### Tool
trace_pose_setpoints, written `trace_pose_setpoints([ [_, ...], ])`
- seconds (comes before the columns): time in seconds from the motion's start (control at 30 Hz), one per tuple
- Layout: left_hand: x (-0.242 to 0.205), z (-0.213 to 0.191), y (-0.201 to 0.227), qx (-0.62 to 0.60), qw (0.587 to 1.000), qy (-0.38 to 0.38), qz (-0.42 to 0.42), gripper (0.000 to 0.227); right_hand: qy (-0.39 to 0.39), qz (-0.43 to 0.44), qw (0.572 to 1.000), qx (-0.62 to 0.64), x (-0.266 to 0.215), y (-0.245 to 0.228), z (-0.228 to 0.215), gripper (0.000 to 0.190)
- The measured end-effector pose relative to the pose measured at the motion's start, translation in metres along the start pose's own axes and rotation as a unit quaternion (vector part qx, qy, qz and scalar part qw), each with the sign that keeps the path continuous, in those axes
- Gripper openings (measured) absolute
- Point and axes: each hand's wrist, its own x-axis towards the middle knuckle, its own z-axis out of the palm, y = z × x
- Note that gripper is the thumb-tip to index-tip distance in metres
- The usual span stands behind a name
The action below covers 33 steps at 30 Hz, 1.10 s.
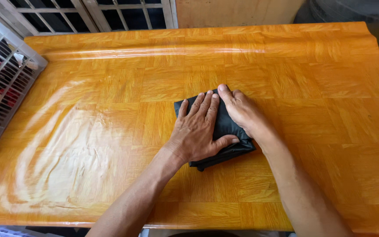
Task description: The person folds a black soft-goods item on a wooden-topped table and places it into a small red and white pouch.
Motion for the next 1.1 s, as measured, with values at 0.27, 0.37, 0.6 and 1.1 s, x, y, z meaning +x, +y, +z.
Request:
trace_pose_setpoints([
  [0.27, -0.012, -0.011, 0.007, -0.029, 0.999, 0.015, -0.017, 0.118, 0.04, -0.064, 0.992, -0.102, 0.01, 0.021, 0.009, 0.077],
  [0.37, -0.011, -0.015, 0.003, -0.056, 0.998, -0.004, -0.027, 0.115, 0.05, -0.115, 0.987, -0.095, 0.025, 0.035, 0.011, 0.071],
  [0.6, 0.02, -0.026, -0.05, -0.247, 0.958, 0.123, -0.08, 0.054, 0.003, -0.289, 0.947, -0.141, -0.005, 0.01, 0.003, 0.043],
  [1.1, 0.013, -0.021, -0.049, -0.371, 0.899, 0.182, -0.147, 0.046, -0.093, -0.155, 0.971, -0.158, -0.01, -0.005, -0.034, 0.063],
])
